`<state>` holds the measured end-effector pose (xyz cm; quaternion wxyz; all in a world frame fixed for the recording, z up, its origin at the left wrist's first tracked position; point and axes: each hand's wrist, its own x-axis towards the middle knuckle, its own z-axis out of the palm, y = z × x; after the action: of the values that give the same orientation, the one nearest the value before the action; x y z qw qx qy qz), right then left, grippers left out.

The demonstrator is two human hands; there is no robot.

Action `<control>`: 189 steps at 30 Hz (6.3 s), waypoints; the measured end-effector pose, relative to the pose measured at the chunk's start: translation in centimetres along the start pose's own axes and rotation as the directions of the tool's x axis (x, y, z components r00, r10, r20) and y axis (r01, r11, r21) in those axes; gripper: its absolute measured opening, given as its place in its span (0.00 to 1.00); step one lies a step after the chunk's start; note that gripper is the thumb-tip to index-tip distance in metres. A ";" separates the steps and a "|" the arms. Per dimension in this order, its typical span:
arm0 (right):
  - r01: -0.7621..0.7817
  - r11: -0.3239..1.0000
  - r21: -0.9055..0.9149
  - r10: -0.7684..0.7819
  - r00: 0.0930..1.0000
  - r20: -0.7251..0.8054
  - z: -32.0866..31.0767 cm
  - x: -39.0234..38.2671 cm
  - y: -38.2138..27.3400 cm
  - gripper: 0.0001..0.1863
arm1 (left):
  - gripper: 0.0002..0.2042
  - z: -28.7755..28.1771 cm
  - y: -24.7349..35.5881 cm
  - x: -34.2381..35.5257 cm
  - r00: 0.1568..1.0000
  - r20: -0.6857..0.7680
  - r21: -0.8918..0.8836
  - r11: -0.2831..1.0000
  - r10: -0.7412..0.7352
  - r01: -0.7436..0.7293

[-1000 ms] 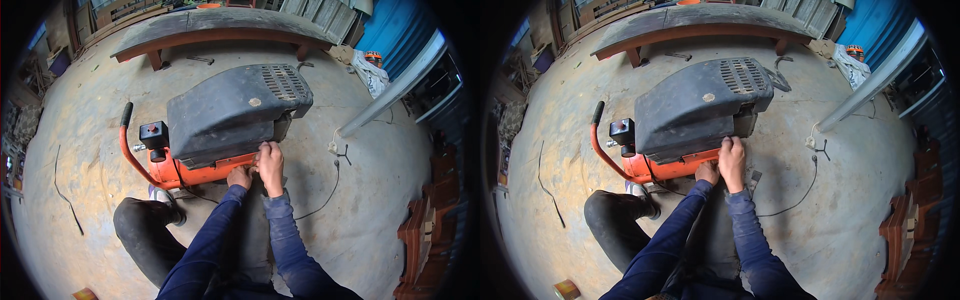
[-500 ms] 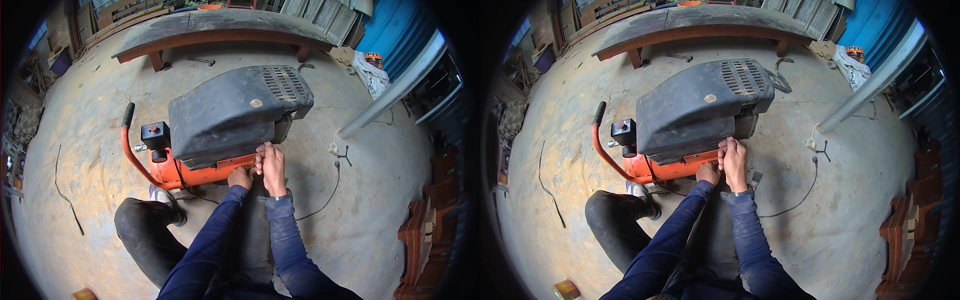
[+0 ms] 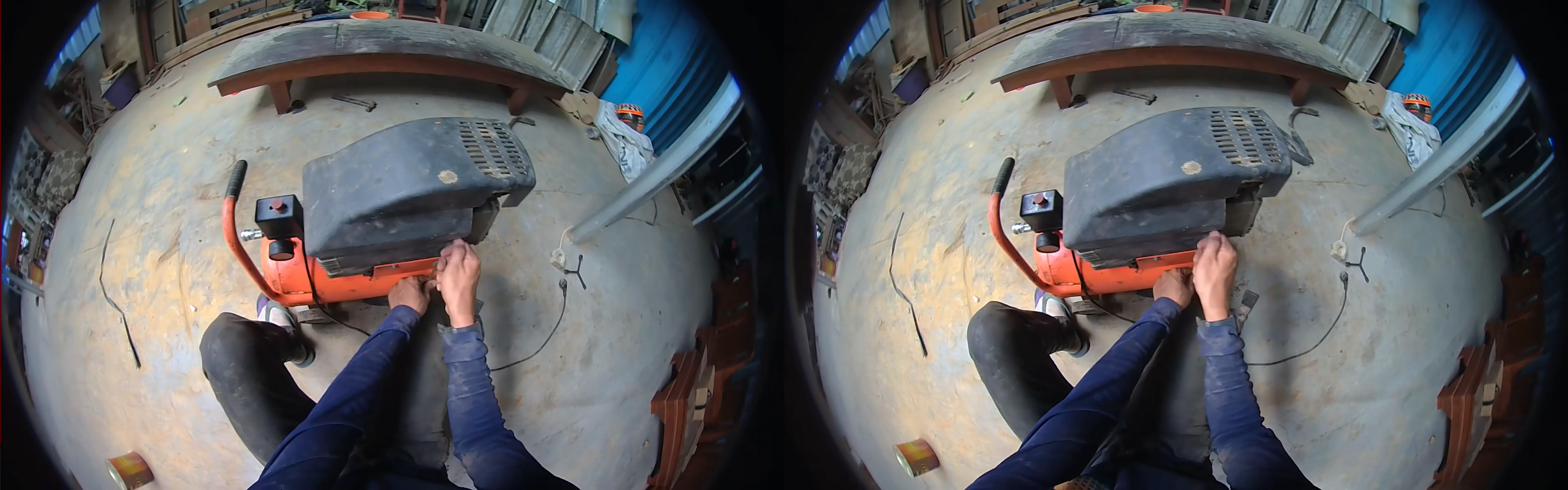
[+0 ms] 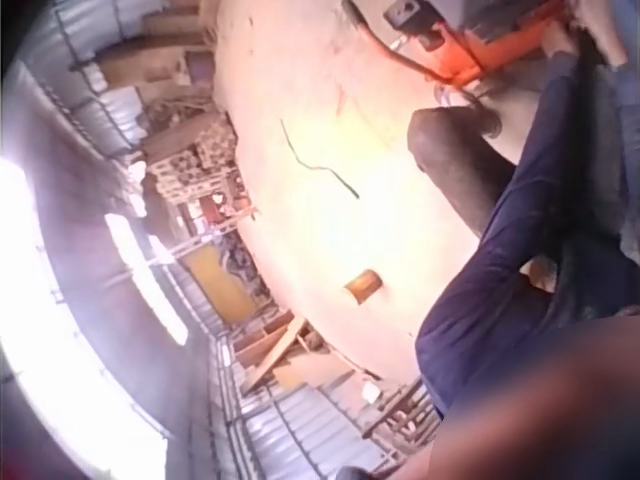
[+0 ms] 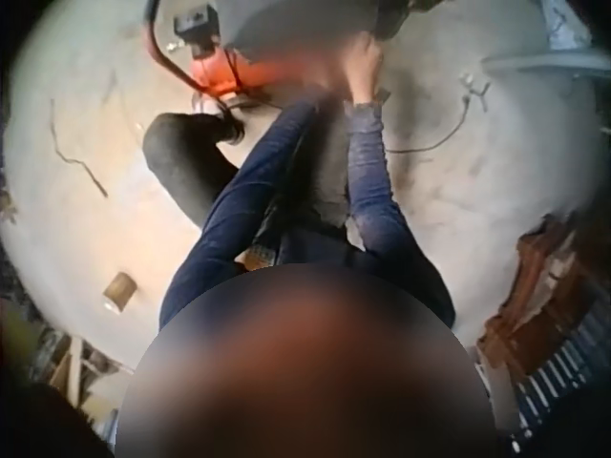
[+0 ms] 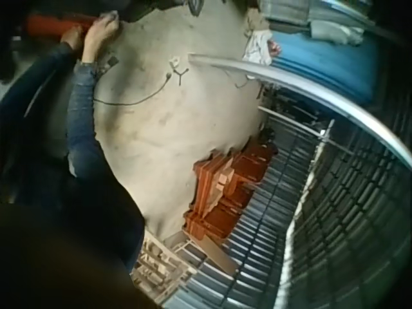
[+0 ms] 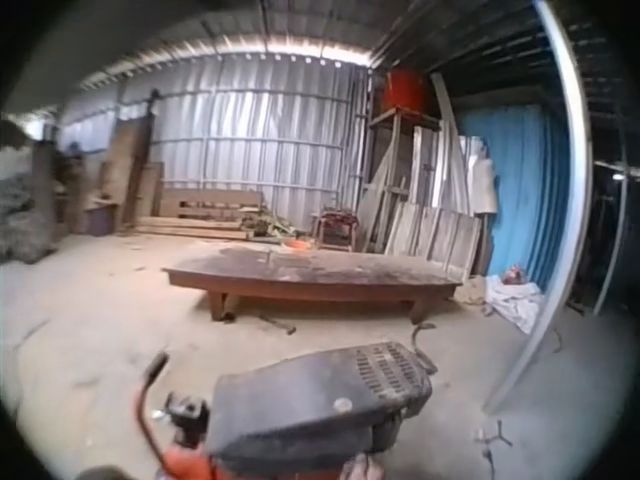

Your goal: Dismantling and repairing a mechanical machine on the floor using pliers.

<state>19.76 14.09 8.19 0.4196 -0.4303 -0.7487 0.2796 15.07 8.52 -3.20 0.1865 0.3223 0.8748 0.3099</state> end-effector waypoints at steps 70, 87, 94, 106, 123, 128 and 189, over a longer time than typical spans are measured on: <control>0.122 0.993 -0.010 -0.121 0.992 0.023 -1.3 0.2 -1.0 0.06 | 0.11 -0.3 -0.4 0.5 0.999 0.025 -0.009 0.999 0.044 -0.043; 0.127 0.989 -0.075 -0.125 0.992 0.034 -1.6 -0.3 -0.7 0.08 | 0.12 -0.2 -0.5 0.3 0.998 -0.020 -0.024 0.998 0.056 -0.056; 0.153 0.980 -0.129 -0.156 0.988 -0.013 -2.3 -0.3 -1.3 0.08 | 0.12 -0.1 -0.4 0.1 0.998 -0.016 -0.050 0.997 0.059 -0.060; 0.208 0.972 -0.108 -0.213 0.976 -0.035 -1.8 0.0 -1.3 0.08 | 0.12 -0.3 -0.3 0.0 0.999 -0.017 -0.041 0.998 0.043 -0.044; -0.169 0.971 -0.167 0.199 0.963 0.183 -1.8 -8.1 7.5 0.09 | 0.12 -2.9 -0.6 -0.4 0.991 -0.039 0.225 0.967 0.127 -0.115; -0.215 0.967 0.137 0.188 0.965 0.183 1.4 -11.0 7.9 0.21 | 0.09 -4.2 0.4 -1.2 0.964 -0.116 0.371 0.911 0.239 -0.181; 0.579 0.273 -0.768 -0.707 0.662 0.248 -4.9 -0.4 -0.9 0.09 | 0.21 -32.0 -11.5 1.6 0.804 -0.594 -0.545 0.741 -0.010 -0.393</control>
<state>23.78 13.61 11.19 0.3079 -0.2466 -0.8639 -0.3131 -8.08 -10.85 12.59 -0.0145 0.2250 0.6882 0.6896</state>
